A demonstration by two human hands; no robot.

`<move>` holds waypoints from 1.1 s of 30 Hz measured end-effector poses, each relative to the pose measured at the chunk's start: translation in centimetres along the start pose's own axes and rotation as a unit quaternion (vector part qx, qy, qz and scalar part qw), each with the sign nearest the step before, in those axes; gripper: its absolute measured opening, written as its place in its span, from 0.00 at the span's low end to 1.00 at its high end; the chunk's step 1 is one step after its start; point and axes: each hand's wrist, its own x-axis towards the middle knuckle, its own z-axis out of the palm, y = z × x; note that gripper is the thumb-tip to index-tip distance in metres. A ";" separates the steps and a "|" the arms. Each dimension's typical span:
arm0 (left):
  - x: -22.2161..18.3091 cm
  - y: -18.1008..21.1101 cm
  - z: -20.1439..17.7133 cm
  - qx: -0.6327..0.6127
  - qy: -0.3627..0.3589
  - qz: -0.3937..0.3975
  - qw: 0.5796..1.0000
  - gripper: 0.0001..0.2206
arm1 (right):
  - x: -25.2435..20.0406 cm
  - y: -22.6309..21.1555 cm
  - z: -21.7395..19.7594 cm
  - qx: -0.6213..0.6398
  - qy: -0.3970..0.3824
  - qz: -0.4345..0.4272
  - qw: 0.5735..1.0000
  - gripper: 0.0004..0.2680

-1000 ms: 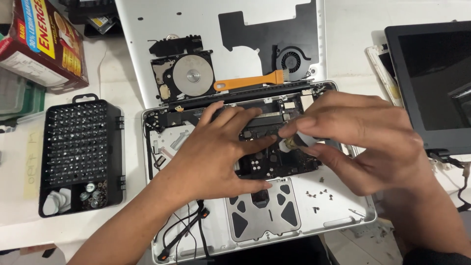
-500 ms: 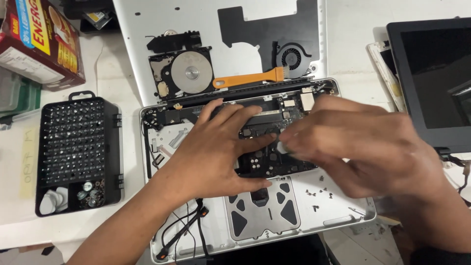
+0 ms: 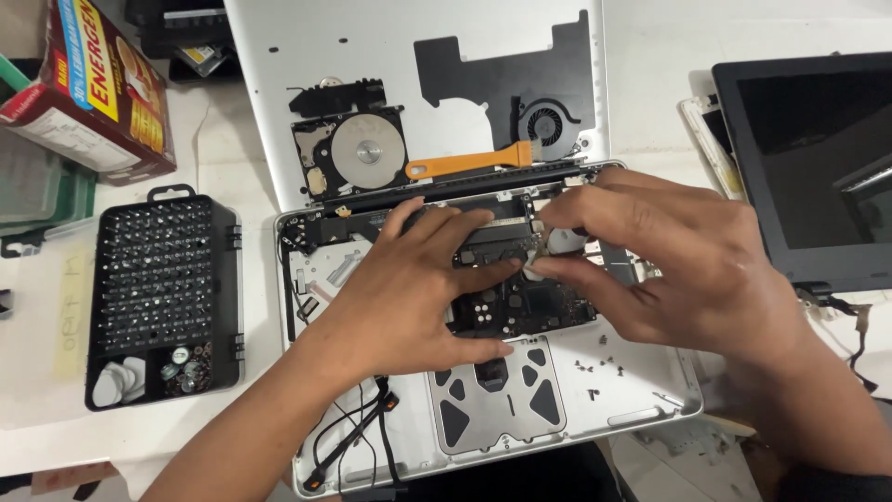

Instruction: Adjusting the internal layout of a laptop by removing and repositioning the logic board and securing it with screws.

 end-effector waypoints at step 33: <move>0.3 0.3 -0.6 -0.039 -0.043 -0.024 0.998 0.29 | 6.1 -2.1 -1.6 -0.147 -0.389 0.171 0.893 0.07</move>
